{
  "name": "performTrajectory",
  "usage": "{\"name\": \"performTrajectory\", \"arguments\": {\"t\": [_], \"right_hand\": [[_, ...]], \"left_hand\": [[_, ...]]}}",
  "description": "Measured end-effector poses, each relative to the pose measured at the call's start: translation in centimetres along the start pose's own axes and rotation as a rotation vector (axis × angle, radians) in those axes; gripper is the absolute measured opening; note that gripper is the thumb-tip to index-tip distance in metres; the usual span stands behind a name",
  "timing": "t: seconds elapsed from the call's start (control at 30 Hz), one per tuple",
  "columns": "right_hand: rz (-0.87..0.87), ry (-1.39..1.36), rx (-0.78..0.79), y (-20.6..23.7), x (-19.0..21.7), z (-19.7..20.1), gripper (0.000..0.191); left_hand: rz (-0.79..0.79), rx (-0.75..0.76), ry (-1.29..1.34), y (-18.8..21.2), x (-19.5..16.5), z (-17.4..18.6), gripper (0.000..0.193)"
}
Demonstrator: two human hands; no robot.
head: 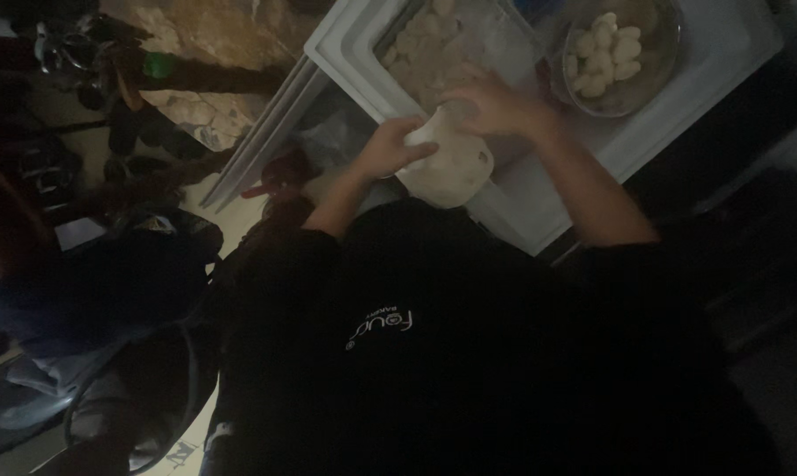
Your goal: The person pours blue liquid from a plastic pitcher into a cup, stirs the mixture with a spatula, and pours it back. They then walk to a freezer, open it, and handle dough pieces inside before returning to the counter to continue stirring the blue mixture with a spatula.
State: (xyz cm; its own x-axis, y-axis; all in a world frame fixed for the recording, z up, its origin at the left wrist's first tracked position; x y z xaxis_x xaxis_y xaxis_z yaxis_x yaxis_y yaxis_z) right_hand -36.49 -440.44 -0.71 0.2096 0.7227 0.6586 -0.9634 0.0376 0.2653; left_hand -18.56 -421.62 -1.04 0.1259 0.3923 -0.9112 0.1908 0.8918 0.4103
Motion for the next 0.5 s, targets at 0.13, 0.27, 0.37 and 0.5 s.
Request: {"name": "performTrajectory", "arguments": {"t": [0.13,0.27,0.37,0.5], "right_hand": [[-0.169,0.128,0.217,0.4,1.1,1.4,0.034],[-0.143,0.035,0.184,0.6,2.0,1.4,0.028],[-0.124,0.040,0.139,0.8,2.5,1.0,0.027],[-0.177,0.075,0.201,1.5,3.2,1.1,0.028]], "left_hand": [[-0.303,-0.019,-0.134,-0.9,1.0,0.3,0.038],[0.041,-0.002,-0.279,-2.3,1.1,-0.5,0.057],[0.162,-0.013,-0.356,-3.2,0.1,-1.6,0.062],[0.110,-0.040,-0.431,-3.3,-1.0,-2.4,0.045]]}}
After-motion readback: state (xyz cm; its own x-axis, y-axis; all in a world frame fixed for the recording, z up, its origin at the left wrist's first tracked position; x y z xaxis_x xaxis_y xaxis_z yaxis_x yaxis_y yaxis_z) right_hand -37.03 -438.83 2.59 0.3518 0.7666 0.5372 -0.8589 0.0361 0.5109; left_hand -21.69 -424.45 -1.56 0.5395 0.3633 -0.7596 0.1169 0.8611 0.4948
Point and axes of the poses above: each hand's wrist, its own y-axis away from the middle knuckle, its own z-axis out of the back of the hand, x = y × z, the point moved 1 cm from there along -y, towards the middle knuckle, and after that the axes turned 11 degrees about x, right-handed, at the moved point
